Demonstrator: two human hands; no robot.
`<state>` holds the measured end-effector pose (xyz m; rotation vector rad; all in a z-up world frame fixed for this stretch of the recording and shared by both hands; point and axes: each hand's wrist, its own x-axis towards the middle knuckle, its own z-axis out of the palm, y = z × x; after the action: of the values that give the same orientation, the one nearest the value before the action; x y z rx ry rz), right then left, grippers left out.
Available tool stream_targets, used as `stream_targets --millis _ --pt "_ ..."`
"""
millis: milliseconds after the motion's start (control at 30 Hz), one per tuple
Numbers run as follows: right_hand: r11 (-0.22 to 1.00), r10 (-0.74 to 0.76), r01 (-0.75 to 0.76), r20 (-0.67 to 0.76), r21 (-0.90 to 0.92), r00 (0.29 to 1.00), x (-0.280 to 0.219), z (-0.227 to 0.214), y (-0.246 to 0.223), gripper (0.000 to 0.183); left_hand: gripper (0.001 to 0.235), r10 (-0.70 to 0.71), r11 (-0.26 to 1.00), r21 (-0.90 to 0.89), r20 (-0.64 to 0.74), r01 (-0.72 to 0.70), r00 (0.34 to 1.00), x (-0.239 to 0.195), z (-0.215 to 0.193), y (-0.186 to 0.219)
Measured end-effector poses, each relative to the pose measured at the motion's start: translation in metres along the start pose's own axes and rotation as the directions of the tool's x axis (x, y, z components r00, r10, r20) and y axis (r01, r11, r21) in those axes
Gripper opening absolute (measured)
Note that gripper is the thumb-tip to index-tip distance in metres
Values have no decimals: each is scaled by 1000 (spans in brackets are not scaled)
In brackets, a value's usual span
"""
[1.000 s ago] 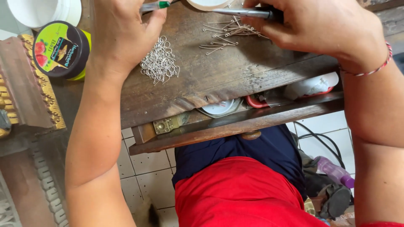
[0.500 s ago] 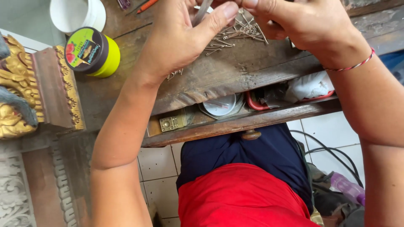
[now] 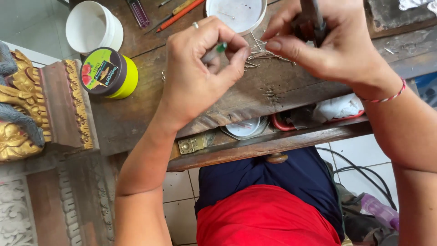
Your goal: The person uses a green-handled tool and pliers to bend small metal wires into looped shapes. They repeatedly pick up straight wires, bend them around the tool, and place the finished loops on the table. The workspace contains a pile of completed loops and several straight wires awaiting processing.
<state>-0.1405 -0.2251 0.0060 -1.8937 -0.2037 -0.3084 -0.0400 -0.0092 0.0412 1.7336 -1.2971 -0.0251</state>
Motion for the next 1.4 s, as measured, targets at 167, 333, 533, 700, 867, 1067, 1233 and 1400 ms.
stream_targets --millis 167,333,533,700,867,1067,1233,1400 --pt "897 -339 299 -73 -326 938 -1 7 0 10 14 88 987 147 -126 -69 988 -9 1 -10" --pt "825 -387 354 18 -440 922 5 8 -1 12 21 91 993 77 -73 -85 993 -12 1 -11" --pt "911 -229 203 -32 -359 973 5 11 4 13 16 65 998 -16 -53 -66 996 -13 1 -11" --pt "942 -159 134 -58 -306 986 6 11 3 9 20 20 993 -114 -62 -27 998 -14 3 -15" --pt "938 -126 116 -11 -327 992 6 14 1 9 20 94 996 2 -78 -95 993 -15 4 -15" --pt "750 -257 163 -56 -641 965 1 8 13 27 13 -97 984 -166 -206 63 974 -11 -10 -2" --pt "596 -330 286 96 -750 939 8 4 5 17 14 -173 929 -362 -231 81 958 -13 -8 -17" --pt "514 -358 332 154 -791 921 7 4 11 15 16 -263 860 -490 -195 139 945 -15 -9 -19"
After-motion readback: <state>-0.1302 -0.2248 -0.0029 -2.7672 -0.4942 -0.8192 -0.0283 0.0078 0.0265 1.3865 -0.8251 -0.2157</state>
